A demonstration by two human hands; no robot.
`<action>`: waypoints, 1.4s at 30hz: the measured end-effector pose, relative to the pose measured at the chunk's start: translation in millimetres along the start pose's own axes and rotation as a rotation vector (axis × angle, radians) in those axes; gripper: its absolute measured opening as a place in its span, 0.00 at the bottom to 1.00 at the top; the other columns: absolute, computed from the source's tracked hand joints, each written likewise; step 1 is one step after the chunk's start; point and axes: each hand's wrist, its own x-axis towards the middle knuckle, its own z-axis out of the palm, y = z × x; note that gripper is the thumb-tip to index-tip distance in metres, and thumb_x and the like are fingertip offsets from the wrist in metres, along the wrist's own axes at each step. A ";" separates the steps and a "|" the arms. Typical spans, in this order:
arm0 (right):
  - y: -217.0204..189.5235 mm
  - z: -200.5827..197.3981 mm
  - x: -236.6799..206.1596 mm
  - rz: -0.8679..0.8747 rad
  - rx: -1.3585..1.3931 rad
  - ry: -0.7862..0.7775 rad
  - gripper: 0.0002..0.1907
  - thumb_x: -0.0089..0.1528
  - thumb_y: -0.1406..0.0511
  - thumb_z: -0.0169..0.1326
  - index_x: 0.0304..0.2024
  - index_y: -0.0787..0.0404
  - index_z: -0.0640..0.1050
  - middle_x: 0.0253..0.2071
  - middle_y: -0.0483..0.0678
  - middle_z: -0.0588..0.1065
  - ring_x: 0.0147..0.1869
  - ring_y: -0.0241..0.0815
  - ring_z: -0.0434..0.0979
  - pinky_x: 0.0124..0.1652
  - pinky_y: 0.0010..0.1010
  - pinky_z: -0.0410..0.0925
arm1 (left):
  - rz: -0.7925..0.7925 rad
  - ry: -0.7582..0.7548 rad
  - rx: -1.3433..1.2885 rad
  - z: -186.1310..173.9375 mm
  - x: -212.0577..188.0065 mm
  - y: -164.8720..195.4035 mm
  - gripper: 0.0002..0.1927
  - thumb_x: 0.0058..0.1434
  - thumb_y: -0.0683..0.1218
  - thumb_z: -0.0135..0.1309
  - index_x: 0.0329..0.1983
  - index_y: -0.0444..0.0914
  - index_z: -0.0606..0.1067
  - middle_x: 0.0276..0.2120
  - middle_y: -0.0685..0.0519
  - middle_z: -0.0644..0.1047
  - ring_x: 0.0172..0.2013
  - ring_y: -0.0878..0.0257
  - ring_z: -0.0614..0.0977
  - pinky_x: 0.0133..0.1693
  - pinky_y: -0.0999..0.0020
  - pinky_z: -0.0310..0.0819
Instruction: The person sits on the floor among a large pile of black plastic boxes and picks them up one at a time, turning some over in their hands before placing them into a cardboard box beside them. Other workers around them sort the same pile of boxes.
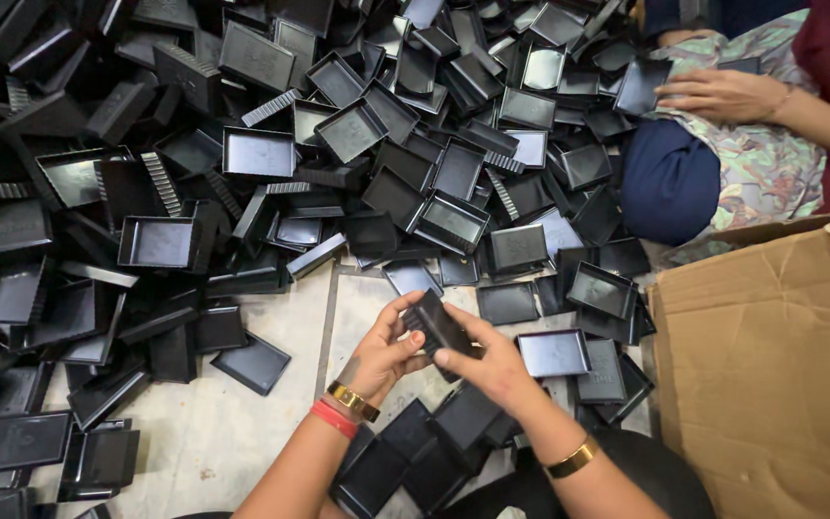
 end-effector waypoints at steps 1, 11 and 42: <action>-0.2 -2.1 1.9 0.085 0.124 0.000 0.37 0.54 0.59 0.67 0.66 0.58 0.71 0.56 0.49 0.75 0.55 0.43 0.75 0.52 0.34 0.71 | -0.006 0.015 0.000 -1.0 1.5 0.6 0.34 0.62 0.44 0.58 0.71 0.47 0.61 0.56 0.54 0.73 0.54 0.61 0.78 0.53 0.55 0.79; 7.9 -5.7 8.9 0.032 0.342 0.218 0.26 0.62 0.66 0.59 0.63 0.63 0.76 0.53 0.51 0.76 0.51 0.39 0.73 0.48 0.31 0.67 | 0.062 0.203 0.005 -8.8 11.5 6.0 0.32 0.60 0.40 0.51 0.69 0.47 0.62 0.54 0.54 0.73 0.51 0.61 0.79 0.49 0.54 0.79; -57.3 -125.5 -83.5 -0.637 0.818 0.920 0.06 0.70 0.70 0.59 0.47 0.62 0.76 0.48 0.48 0.76 0.53 0.42 0.79 0.58 0.36 0.73 | 0.165 0.018 1.082 31.9 -36.2 -34.4 0.42 0.58 0.59 0.64 0.70 0.40 0.61 0.61 0.39 0.73 0.56 0.50 0.77 0.55 0.58 0.71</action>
